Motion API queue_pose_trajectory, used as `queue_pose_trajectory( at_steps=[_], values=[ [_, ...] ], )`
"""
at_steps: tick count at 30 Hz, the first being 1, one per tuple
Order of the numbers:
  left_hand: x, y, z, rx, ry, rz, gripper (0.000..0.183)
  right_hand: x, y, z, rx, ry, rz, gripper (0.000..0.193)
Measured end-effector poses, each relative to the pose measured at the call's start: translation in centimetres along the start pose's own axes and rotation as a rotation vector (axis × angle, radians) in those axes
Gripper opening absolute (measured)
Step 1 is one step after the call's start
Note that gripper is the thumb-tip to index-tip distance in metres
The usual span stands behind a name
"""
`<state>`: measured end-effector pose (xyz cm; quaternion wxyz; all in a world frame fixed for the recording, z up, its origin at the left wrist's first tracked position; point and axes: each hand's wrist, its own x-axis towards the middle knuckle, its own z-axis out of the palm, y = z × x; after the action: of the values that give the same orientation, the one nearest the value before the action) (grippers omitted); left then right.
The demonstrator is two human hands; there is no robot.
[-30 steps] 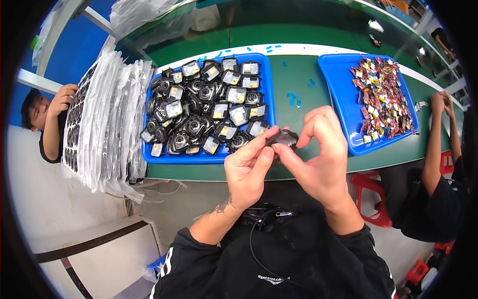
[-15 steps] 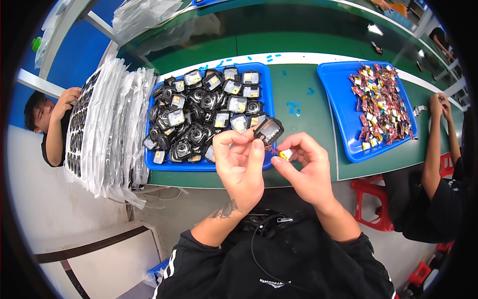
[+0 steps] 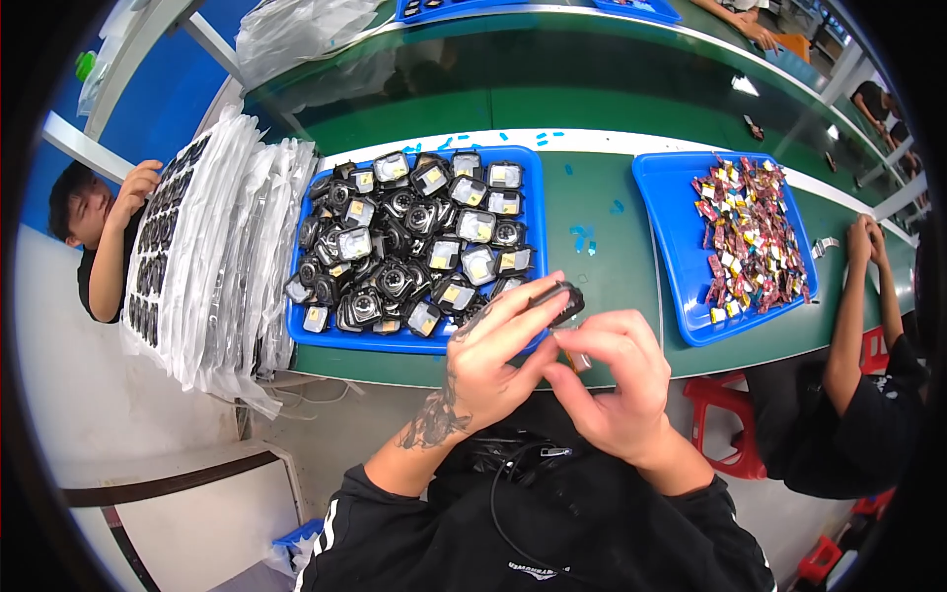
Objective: Assembling internal components of smartwatches on a factory production line, including installing batteries and circuit boards.
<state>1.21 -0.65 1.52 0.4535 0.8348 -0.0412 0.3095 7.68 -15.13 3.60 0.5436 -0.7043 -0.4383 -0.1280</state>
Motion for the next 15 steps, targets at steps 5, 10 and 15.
queue_pose_trajectory(
  at_steps=[5,10,15],
  values=[
    [0.3,0.3,-0.6,0.075,0.059,0.098,0.026,-2.3,0.6,-0.1,0.457,0.043,0.108,0.03],
    [0.0,0.0,-0.6,0.144,0.045,0.145,0.027,-2.1,2.3,-0.7,0.859,-0.071,0.72,0.018],
    [0.3,0.3,-1.0,0.224,-0.009,0.271,0.028,-1.2,1.9,-0.8,0.75,-0.08,0.671,0.01]
  ],
)
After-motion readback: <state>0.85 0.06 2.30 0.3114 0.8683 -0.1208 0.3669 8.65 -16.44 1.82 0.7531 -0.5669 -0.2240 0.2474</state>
